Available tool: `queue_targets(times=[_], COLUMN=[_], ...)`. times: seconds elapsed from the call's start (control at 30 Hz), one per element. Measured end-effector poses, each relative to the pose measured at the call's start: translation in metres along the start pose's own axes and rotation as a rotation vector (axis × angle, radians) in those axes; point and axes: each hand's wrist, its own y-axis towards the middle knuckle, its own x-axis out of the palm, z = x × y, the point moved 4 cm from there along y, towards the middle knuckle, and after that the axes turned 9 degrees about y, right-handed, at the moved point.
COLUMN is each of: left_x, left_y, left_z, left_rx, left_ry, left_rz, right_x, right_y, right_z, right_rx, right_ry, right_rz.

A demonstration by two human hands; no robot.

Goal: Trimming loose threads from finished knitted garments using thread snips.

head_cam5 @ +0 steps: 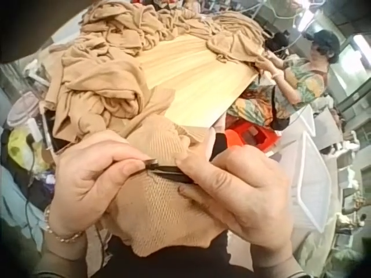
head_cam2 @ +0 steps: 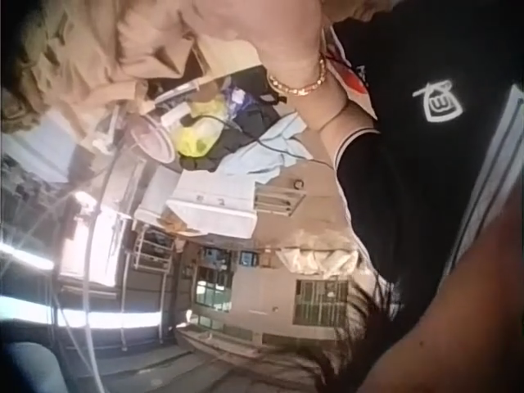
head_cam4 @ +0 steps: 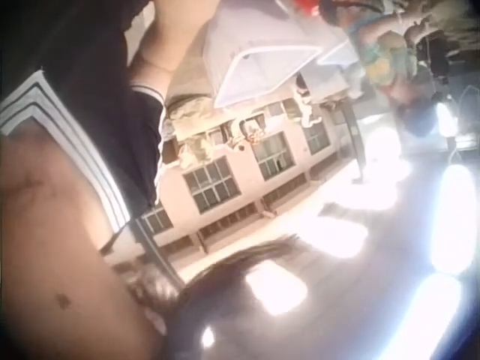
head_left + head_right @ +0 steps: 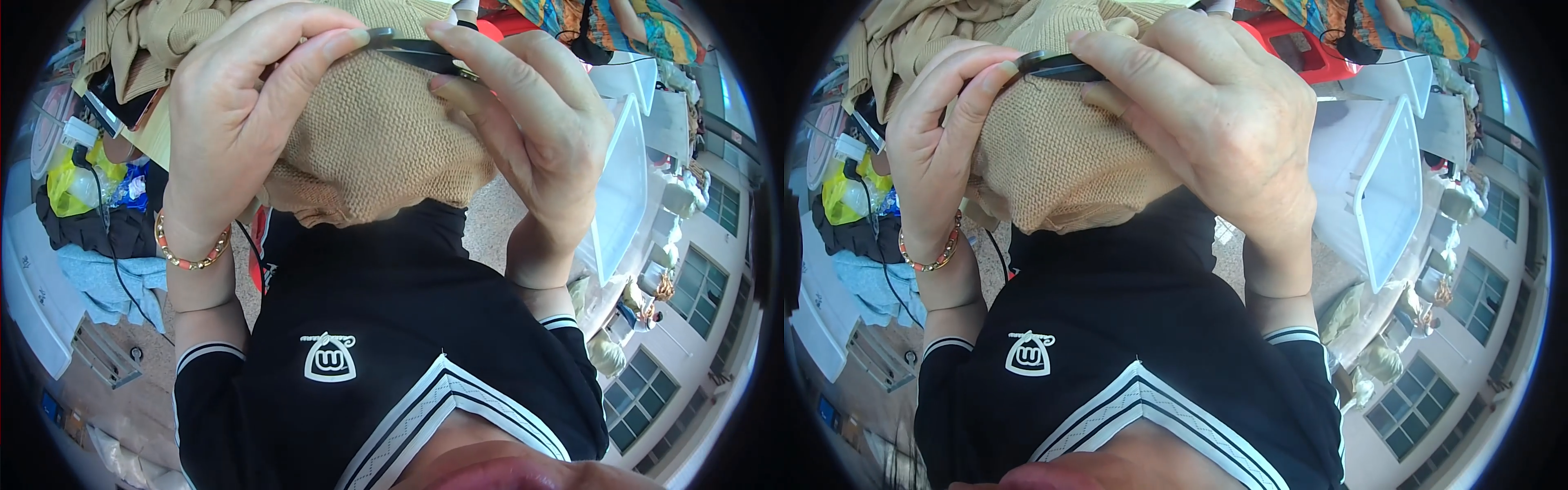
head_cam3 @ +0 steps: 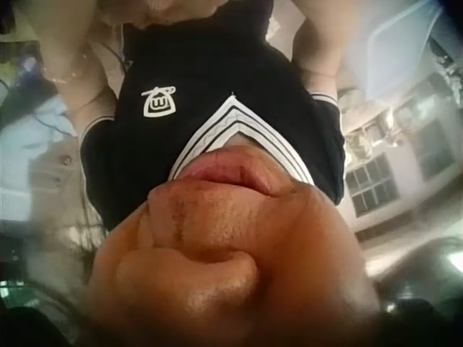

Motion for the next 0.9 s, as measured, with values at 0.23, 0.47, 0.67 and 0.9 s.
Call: queue_targets(times=[0.23, 0.47, 0.67, 0.9], left_x=[0.001, 0.0, -0.001, -0.001], left_y=[-0.001, -0.001, -0.002, -0.002], left_z=[0.0, -0.001, -0.001, -0.003], left_rx=[0.009, -0.012, -0.024, -0.043], left_ry=[-0.008, -0.039, -0.05, -0.035], left_rz=[-0.006, -0.03, -0.024, -0.043], right_x=[0.003, 0.003, 0.005, 0.01], right_y=[-0.012, -0.008, -0.006, -0.008], right_z=[0.006, 0.003, -0.003, -0.005], right_rx=[-0.006, -0.029, -0.094, -0.135], right_ry=[-0.104, -0.158, -0.261, -0.308], right_rz=[0.03, 0.029, 0.048, 0.069])
